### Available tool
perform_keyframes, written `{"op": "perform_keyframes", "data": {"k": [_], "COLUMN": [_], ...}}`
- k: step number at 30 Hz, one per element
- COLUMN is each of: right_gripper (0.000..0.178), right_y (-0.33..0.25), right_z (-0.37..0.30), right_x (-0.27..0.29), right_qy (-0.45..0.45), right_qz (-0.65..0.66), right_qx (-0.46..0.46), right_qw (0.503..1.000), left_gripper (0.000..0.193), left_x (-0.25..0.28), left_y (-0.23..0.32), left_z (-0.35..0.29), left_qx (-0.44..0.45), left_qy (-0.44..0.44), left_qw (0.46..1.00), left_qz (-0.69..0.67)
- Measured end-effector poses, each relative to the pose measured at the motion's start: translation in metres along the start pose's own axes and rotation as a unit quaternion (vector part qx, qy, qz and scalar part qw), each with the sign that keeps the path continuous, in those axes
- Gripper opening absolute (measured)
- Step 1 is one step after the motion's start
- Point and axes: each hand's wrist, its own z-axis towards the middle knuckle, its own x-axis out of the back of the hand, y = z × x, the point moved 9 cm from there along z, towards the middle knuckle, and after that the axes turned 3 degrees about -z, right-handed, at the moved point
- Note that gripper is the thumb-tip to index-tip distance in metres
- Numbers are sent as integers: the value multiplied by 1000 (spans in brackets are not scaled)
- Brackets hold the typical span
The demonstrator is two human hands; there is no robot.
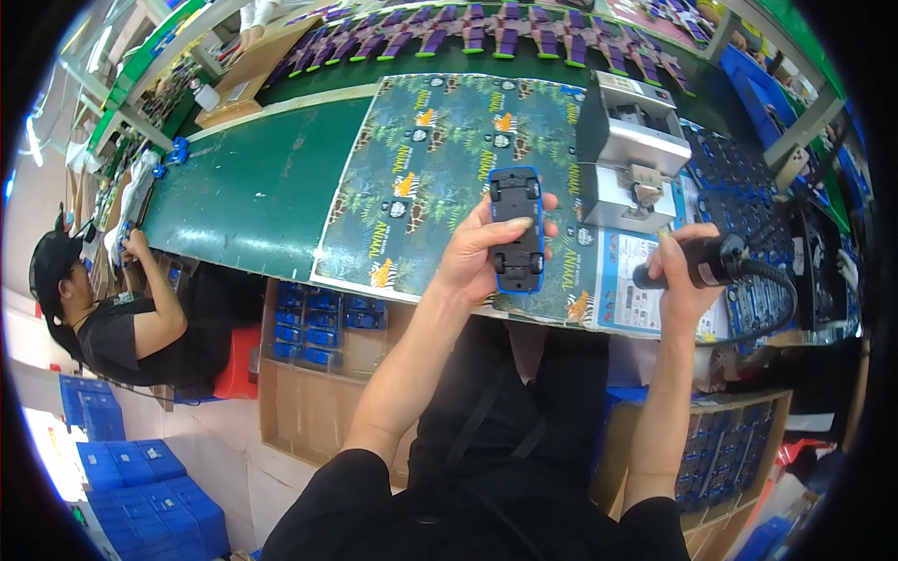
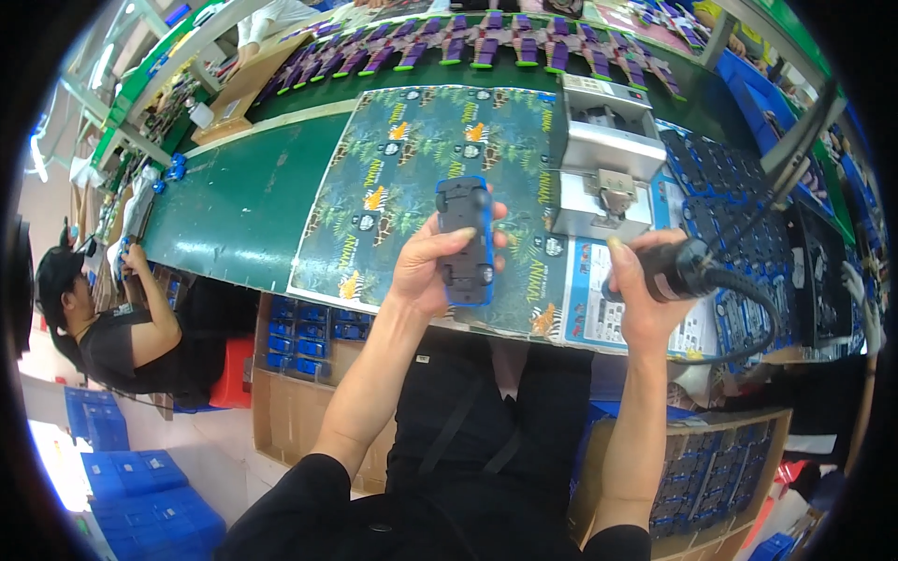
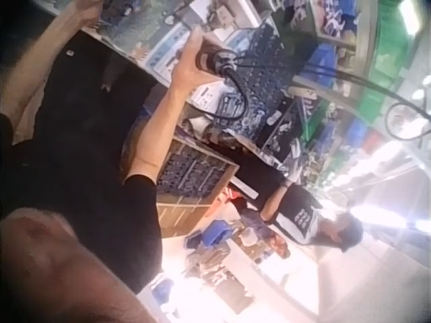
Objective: The person assembles toy cars by taking chassis parts, fastening them together using an electric screwdriver, and rolling the completed cars across the worktable.
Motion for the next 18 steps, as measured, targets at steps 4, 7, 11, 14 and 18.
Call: {"op": "perform_keyframes", "data": {"k": [4,7,11,14,18], "right_gripper": [20,14,14,14,14], "right_y": [6,7,9,5,4], "right_z": [-7,-6,-3,-2,1], "right_x": [18,29,30,18,14], "right_qy": [24,19,16,18,13], "right_qz": [-10,-13,19,9,-13], "right_qx": [-3,10,24,22,19], "right_qw": [1000,1000,999,1000,1000], "left_gripper": [49,47,37,39,47], "left_x": [-21,-36,26,50,80], "left_y": [51,69,85,91,89], "left_z": [11,4,-1,-22,-29], "left_qx": [-106,-195,4,-14,0], "left_qy": [26,-50,69,141,137], "left_qw": [763,549,839,960,982], "left_qz": [637,812,539,242,134]}}
